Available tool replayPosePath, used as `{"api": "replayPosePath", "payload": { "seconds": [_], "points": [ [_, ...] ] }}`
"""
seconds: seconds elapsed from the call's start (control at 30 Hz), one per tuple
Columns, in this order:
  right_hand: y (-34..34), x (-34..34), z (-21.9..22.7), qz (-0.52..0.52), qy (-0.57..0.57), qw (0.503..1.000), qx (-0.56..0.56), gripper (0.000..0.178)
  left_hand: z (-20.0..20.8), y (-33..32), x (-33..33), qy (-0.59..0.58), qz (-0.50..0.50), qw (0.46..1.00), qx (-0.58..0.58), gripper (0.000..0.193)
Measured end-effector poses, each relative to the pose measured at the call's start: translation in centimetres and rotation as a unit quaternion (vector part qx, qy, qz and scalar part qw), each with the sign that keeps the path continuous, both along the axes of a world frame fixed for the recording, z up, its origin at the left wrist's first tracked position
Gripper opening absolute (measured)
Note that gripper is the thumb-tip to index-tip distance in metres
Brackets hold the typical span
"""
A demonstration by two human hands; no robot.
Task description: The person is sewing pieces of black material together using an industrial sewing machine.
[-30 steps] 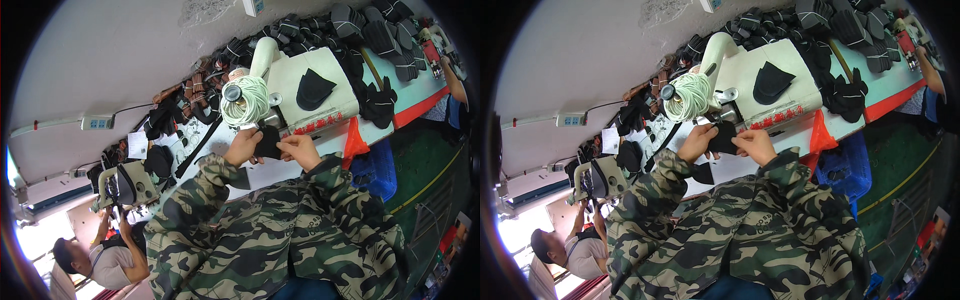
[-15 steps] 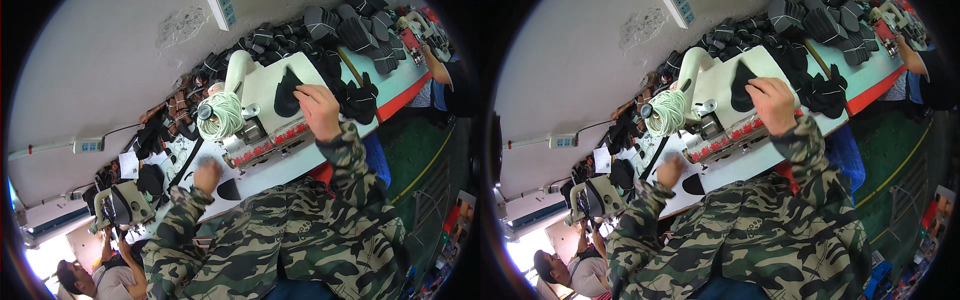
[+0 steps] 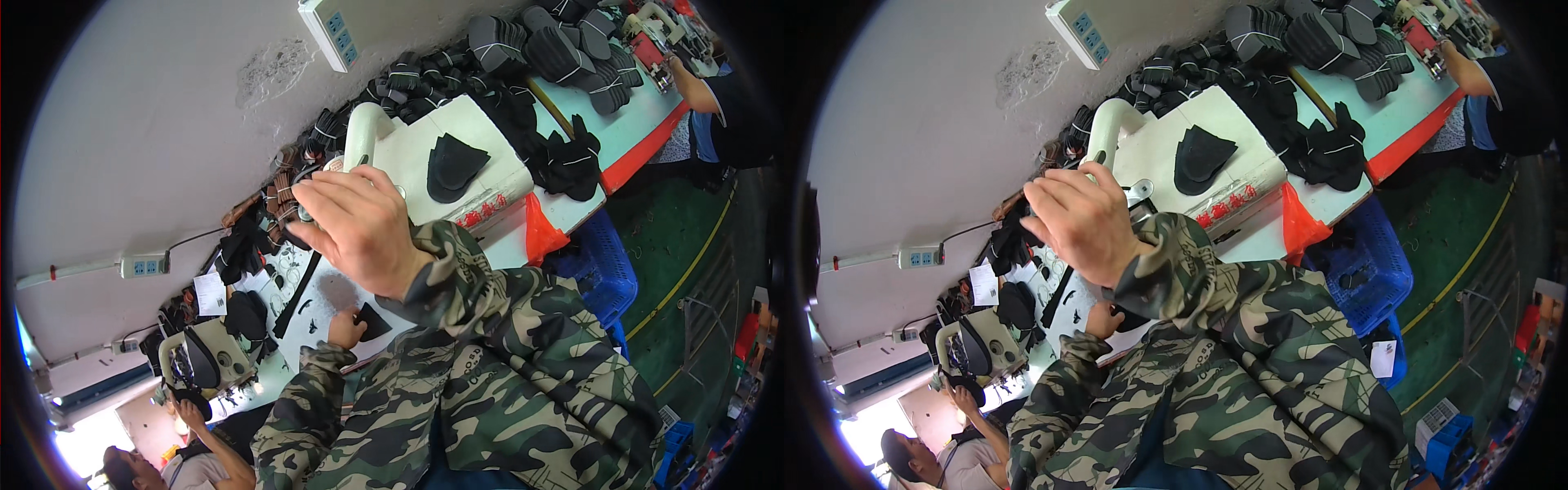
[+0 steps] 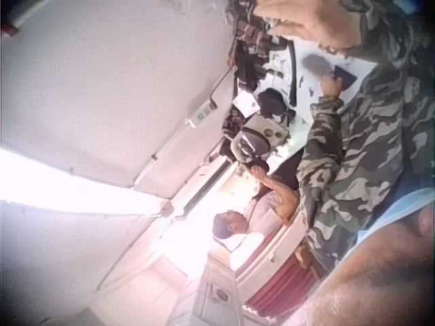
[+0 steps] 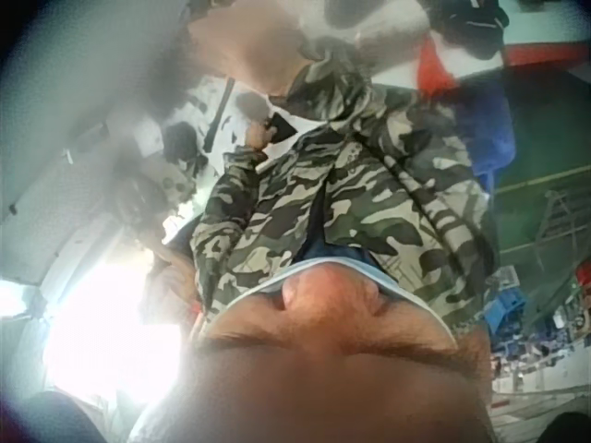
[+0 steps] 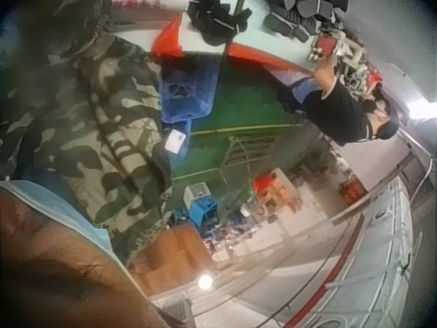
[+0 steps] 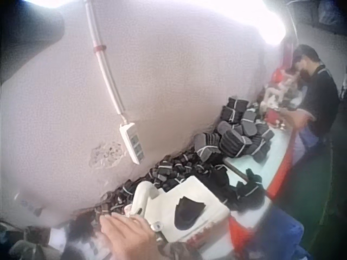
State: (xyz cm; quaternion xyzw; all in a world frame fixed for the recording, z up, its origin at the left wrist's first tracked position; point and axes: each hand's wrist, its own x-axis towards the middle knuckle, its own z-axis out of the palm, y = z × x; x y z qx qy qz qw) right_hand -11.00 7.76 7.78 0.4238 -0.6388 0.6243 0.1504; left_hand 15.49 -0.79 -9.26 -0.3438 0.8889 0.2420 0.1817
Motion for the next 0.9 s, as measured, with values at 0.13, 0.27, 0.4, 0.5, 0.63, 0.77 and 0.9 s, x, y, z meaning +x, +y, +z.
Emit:
{"api": "replayPosePath", "payload": {
  "seconds": [0.13,0.27,0.4,0.5,0.63,0.77,0.9],
  "points": [
    [2.1,-2.7,1.3,0.102,-0.006,0.994,0.044,0.029,5.4,-0.9,-6.6,0.018,0.046,0.878,0.476,0.01],
    [5.5,-2.8,-0.9,0.091,-0.013,0.995,0.038,0.023,10.3,-0.7,-11.1,0.095,0.056,0.842,0.527,0.009],
    [8.4,0.4,-9.4,0.344,-0.389,0.818,0.247,0.019,9.8,-0.9,-12.4,0.092,0.149,0.826,0.535,0.013],
    [7.0,2.4,-11.8,0.286,-0.508,0.78,0.226,0.017,9.9,-0.9,-12.8,0.087,0.181,0.816,0.543,0.018],
    [6.9,2.8,-11.5,0.221,-0.471,0.816,0.253,0.02,9.3,-1.3,-13.4,0.047,0.205,0.811,0.546,0.023],
    [6.9,2.8,-11.5,0.213,-0.451,0.818,0.286,0.023,10.0,-1.3,-14.5,0.011,0.152,0.872,0.464,0.025],
    [6.6,2.9,-11.0,0.2,-0.419,0.835,0.295,0.022,10.6,-1.5,-14.7,0.003,0.144,0.872,0.467,0.025]
  ]
}}
